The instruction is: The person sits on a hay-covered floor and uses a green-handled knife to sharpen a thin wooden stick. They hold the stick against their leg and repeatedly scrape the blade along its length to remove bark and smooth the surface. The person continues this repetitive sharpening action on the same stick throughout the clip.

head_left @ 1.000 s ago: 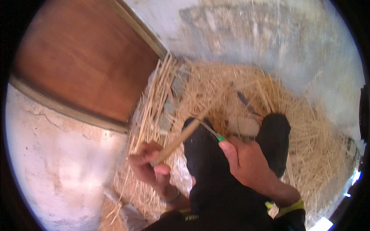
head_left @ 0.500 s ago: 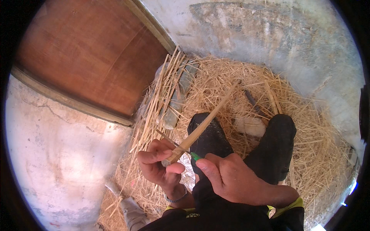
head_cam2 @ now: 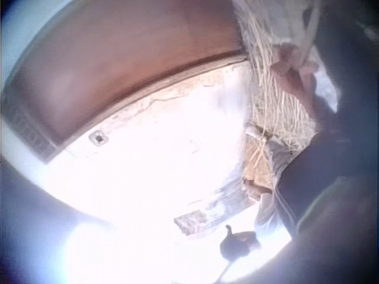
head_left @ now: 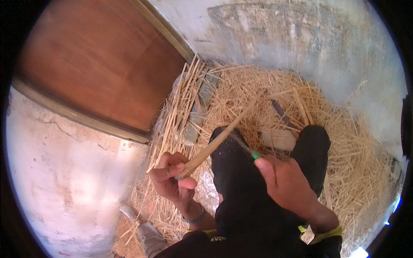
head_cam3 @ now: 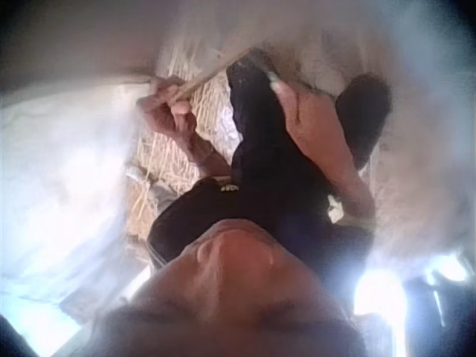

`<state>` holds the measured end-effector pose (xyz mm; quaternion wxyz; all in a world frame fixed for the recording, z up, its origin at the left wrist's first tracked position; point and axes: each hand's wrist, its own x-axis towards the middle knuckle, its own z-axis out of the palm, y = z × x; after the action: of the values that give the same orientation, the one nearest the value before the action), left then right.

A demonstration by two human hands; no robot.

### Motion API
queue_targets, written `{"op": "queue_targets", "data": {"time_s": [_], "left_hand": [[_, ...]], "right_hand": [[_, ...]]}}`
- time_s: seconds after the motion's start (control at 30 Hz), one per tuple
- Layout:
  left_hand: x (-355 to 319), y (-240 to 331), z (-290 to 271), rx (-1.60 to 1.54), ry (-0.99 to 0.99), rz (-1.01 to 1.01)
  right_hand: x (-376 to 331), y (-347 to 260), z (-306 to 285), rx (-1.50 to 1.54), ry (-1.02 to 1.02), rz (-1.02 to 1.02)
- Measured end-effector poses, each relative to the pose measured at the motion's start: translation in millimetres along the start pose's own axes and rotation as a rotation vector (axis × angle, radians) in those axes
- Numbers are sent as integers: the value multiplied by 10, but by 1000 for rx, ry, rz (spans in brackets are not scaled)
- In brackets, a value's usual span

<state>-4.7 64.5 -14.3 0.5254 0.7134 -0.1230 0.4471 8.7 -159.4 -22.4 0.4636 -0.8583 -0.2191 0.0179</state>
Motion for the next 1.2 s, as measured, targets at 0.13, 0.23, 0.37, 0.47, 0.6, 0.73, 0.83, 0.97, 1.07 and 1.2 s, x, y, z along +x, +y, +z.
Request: {"op": "queue_targets", "data": {"time_s": [0.13,0.23,0.37,0.47,0.6,0.73,0.83,0.97,1.07,1.2], "left_hand": [[26,49,45,-28,-7,38],[4,70,87,15,33,42],[-59,112,129,23,71,-6],[-106,108,170,-22,96,-83],[-132,82,163,39,127,-106],[-83,111,111,72,140,-86],[-35,120,57,103,67,36],[-85,106,191,-55,140,-38],[-80,150,253,-70,147,-36],[-93,166,286,-64,161,-38]], "right_hand": [[115,-270,-77,176,-143,-120],[151,-281,96,150,-201,-173],[168,-281,255,173,-142,-120],[181,-175,464,59,-4,-135],[239,-78,542,-56,77,-150],[324,390,651,-385,53,-63],[308,600,489,-166,153,-20],[144,-3,227,133,-9,-105],[101,-241,212,246,-138,-118],[127,-255,300,228,-131,-109]]}}
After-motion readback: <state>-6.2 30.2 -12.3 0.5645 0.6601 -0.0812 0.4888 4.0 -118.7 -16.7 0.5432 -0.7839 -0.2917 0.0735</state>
